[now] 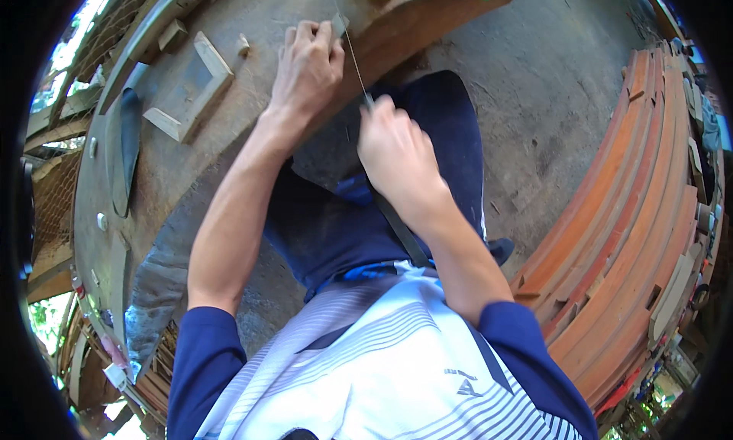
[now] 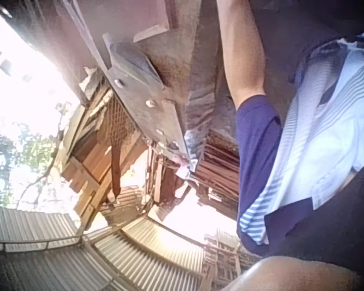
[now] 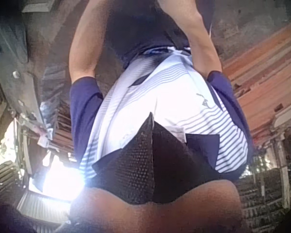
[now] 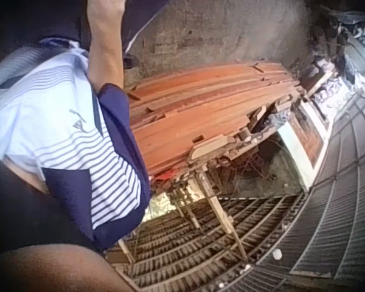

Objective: Shaping and refining small pieces of wood using a file and a saw.

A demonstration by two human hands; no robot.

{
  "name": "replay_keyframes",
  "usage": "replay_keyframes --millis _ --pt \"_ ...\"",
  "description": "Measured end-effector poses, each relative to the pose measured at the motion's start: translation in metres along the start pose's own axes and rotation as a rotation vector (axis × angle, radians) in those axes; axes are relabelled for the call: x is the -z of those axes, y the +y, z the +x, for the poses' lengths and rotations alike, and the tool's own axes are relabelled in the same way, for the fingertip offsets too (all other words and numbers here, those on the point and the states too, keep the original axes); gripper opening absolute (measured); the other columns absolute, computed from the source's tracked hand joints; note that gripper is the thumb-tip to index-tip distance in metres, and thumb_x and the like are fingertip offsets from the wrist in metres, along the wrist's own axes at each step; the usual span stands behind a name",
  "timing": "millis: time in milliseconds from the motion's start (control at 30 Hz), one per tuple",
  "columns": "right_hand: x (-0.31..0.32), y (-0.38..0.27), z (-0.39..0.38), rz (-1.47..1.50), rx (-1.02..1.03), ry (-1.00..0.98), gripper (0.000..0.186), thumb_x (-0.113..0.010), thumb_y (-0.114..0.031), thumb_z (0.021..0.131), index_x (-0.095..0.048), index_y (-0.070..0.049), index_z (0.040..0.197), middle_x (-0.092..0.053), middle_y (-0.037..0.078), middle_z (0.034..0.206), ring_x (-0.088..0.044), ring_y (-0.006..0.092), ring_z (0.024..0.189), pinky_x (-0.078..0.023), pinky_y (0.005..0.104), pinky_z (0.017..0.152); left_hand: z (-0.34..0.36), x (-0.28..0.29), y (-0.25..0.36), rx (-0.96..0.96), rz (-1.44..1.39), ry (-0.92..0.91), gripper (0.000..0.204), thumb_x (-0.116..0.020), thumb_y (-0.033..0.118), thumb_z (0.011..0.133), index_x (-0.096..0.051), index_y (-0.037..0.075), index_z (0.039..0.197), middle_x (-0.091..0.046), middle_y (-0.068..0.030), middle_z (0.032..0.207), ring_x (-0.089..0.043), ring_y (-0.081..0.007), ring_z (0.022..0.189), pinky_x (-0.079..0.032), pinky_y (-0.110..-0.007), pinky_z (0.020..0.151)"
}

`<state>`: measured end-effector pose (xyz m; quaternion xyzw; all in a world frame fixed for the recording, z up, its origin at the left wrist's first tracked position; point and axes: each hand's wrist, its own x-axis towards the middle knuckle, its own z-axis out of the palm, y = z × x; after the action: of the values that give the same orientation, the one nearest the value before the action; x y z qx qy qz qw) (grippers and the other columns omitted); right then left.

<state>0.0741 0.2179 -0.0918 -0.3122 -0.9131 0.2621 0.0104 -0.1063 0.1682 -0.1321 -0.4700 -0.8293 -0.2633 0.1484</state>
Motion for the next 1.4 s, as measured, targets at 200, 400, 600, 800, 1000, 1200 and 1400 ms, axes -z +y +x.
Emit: replay_keyframes --millis 200,400,600,800,1000,1200,1400 --pt "-0.003 -0.008 0.076 0.011 0.058 0.005 0.022 -0.052 -0.012 0.100 -0.063 0.007 0.105 -0.072 0.032 0.102 -0.072 0.0444 0.102 -0.060 0.0498 0.089 0.004 0.002 0.005 0.020 -0.007 -0.024 0.031 -0.058 0.020 0.099 -0.066 -0.002 0.119 -0.063 -0.0248 0.118 -0.060 -0.0432 0.111 -0.050 -0.052 0.095" --pt "-0.003 -0.002 0.023 0.053 0.013 -0.003 0.020 -0.054 -0.011 0.099 -0.061 0.007 0.098 -0.071 0.034 0.100 -0.072 0.0449 0.100 -0.060 0.0499 0.088 0.008 -0.003 0.002 0.027 0.034 0.039 0.031 -0.055 0.021 0.099 -0.065 -0.006 0.110 -0.062 -0.0270 0.116 -0.059 -0.0442 0.112 -0.050 -0.055 0.095" --pt "-0.006 -0.007 0.034 0.050 0.079 0.080 0.024 -0.055 -0.012 0.099 -0.067 0.009 0.102 -0.074 0.030 0.100 -0.074 0.0409 0.101 -0.063 0.0460 0.084 0.012 -0.006 -0.019 -0.022 0.047 -0.043 0.034 -0.055 0.025 0.101 -0.067 -0.003 0.115 -0.062 -0.0265 0.120 -0.058 -0.0449 0.115 -0.049 -0.055 0.097" --pt "0.014 -0.006 0.068 0.170 0.063 -0.113 0.020 -0.058 -0.010 0.096 -0.068 0.005 0.103 -0.073 0.028 0.101 -0.074 0.0426 0.098 -0.061 0.0477 0.085 0.009 -0.008 -0.011 0.006 -0.017 -0.079 0.036 -0.056 0.026 0.101 -0.067 -0.001 0.121 -0.060 -0.0245 0.126 -0.055 -0.0430 0.120 -0.046 -0.055 0.101" --pt "-0.013 0.011 -0.001 0.134 -0.107 -0.038 0.021 -0.057 -0.011 0.098 -0.068 0.008 0.099 -0.073 0.025 0.090 -0.075 0.0414 0.091 -0.064 0.0465 0.076 0.006 0.001 -0.008 0.006 0.030 -0.060 0.034 -0.055 0.026 0.101 -0.067 -0.003 0.115 -0.061 -0.0261 0.123 -0.056 -0.0442 0.117 -0.047 -0.055 0.099" --pt "-0.010 0.015 0.058 -0.020 0.208 0.200 0.021 -0.059 -0.014 0.097 -0.064 0.006 0.097 -0.073 0.027 0.084 -0.076 0.0392 0.087 -0.063 0.0456 0.074 0.016 -0.006 -0.001 -0.098 0.031 -0.072 0.033 -0.055 0.023 0.101 -0.067 -0.004 0.116 -0.062 -0.0296 0.119 -0.057 -0.0475 0.113 -0.046 -0.054 0.100" --pt "-0.023 0.024 0.042 0.188 0.151 0.128 0.027 -0.058 -0.020 0.101 -0.063 0.006 0.103 -0.071 0.029 0.090 -0.077 0.0366 0.089 -0.063 0.0477 0.075 0.005 -0.003 -0.006 -0.071 0.044 -0.086 0.036 -0.054 0.024 0.102 -0.067 -0.005 0.121 -0.060 -0.0288 0.122 -0.055 -0.0466 0.115 -0.044 -0.053 0.102"
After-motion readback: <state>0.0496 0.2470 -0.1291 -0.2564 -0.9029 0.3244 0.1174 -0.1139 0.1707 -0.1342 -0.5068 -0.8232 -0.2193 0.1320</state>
